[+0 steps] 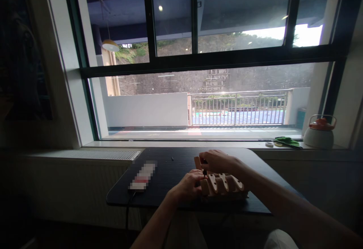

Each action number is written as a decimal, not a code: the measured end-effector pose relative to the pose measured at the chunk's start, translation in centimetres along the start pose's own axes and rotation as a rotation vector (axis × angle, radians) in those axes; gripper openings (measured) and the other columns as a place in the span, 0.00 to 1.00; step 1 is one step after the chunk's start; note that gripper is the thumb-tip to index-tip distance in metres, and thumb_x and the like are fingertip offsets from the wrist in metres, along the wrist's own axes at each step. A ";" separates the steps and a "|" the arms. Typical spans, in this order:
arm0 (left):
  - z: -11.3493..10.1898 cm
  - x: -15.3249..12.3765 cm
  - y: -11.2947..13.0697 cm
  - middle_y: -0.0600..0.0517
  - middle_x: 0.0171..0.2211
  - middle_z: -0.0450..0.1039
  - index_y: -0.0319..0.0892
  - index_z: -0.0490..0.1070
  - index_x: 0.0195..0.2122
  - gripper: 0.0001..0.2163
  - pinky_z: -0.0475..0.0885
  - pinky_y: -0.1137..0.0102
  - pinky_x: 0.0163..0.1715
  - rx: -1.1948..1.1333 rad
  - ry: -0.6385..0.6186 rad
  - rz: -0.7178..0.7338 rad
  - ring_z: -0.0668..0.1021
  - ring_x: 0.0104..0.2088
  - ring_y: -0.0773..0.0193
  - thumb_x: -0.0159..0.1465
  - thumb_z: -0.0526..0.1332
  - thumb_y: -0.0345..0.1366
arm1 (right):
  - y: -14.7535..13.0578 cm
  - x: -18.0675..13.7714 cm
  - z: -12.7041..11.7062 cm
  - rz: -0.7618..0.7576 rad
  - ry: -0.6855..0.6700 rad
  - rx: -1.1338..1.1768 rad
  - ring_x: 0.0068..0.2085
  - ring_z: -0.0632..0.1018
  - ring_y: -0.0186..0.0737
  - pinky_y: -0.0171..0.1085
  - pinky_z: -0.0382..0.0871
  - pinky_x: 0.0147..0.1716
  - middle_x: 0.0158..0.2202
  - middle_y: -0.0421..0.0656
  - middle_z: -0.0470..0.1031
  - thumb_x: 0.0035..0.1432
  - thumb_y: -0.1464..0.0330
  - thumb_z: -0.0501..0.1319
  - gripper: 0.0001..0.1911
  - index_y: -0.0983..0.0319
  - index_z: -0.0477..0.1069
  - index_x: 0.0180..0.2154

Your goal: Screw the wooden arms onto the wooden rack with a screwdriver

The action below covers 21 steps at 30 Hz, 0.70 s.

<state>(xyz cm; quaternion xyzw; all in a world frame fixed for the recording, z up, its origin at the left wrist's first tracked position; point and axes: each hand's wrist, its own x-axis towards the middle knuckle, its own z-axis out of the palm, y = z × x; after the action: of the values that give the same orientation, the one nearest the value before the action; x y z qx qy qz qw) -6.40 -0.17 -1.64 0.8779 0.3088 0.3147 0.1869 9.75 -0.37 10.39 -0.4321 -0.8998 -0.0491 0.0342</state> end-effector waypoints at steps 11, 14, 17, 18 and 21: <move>-0.8 0.0 3.4 0.47 0.57 0.65 0.47 0.66 0.54 0.24 0.44 0.47 0.61 0.545 -0.037 -0.115 0.59 0.61 0.47 0.55 0.62 0.35 | -1.6 -1.8 -1.2 -0.010 -0.064 -0.120 0.37 0.78 0.45 0.36 0.62 0.33 0.35 0.46 0.79 0.53 0.69 0.59 0.08 0.59 0.76 0.35; -1.0 0.8 3.5 0.42 0.53 0.69 0.42 0.68 0.52 0.23 0.41 0.47 0.61 0.639 -0.090 -0.127 0.63 0.58 0.45 0.54 0.63 0.36 | -1.6 -1.7 -1.6 0.006 -0.086 -0.118 0.37 0.78 0.45 0.35 0.62 0.32 0.35 0.45 0.79 0.51 0.70 0.60 0.09 0.59 0.77 0.35; -0.2 1.1 4.5 0.39 0.47 0.72 0.37 0.74 0.45 0.18 0.51 0.49 0.58 0.681 -0.075 -0.201 0.70 0.50 0.45 0.54 0.63 0.38 | -1.4 -1.7 -1.8 0.009 -0.105 -0.110 0.37 0.78 0.43 0.34 0.62 0.30 0.34 0.44 0.80 0.49 0.71 0.62 0.09 0.58 0.77 0.34; 0.1 1.1 4.9 0.38 0.46 0.72 0.37 0.75 0.43 0.17 0.56 0.50 0.55 0.673 -0.064 -0.230 0.71 0.48 0.44 0.53 0.63 0.38 | -1.2 -1.7 -1.8 0.010 -0.112 -0.107 0.37 0.78 0.42 0.33 0.61 0.30 0.34 0.43 0.79 0.48 0.72 0.62 0.09 0.58 0.78 0.33; 0.4 1.0 5.7 0.43 0.41 0.74 0.43 0.76 0.41 0.14 0.65 0.59 0.43 0.523 -0.062 -0.230 0.74 0.42 0.48 0.54 0.62 0.40 | -0.5 -2.1 -1.5 0.012 -0.124 -0.092 0.36 0.77 0.41 0.32 0.61 0.29 0.33 0.42 0.79 0.47 0.73 0.62 0.09 0.58 0.78 0.32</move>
<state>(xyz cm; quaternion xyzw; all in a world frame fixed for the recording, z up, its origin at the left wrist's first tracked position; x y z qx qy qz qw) -3.11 -3.83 1.50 0.8647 0.4711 0.1741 -0.0020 10.72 -2.52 11.67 -0.4409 -0.8944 -0.0634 -0.0410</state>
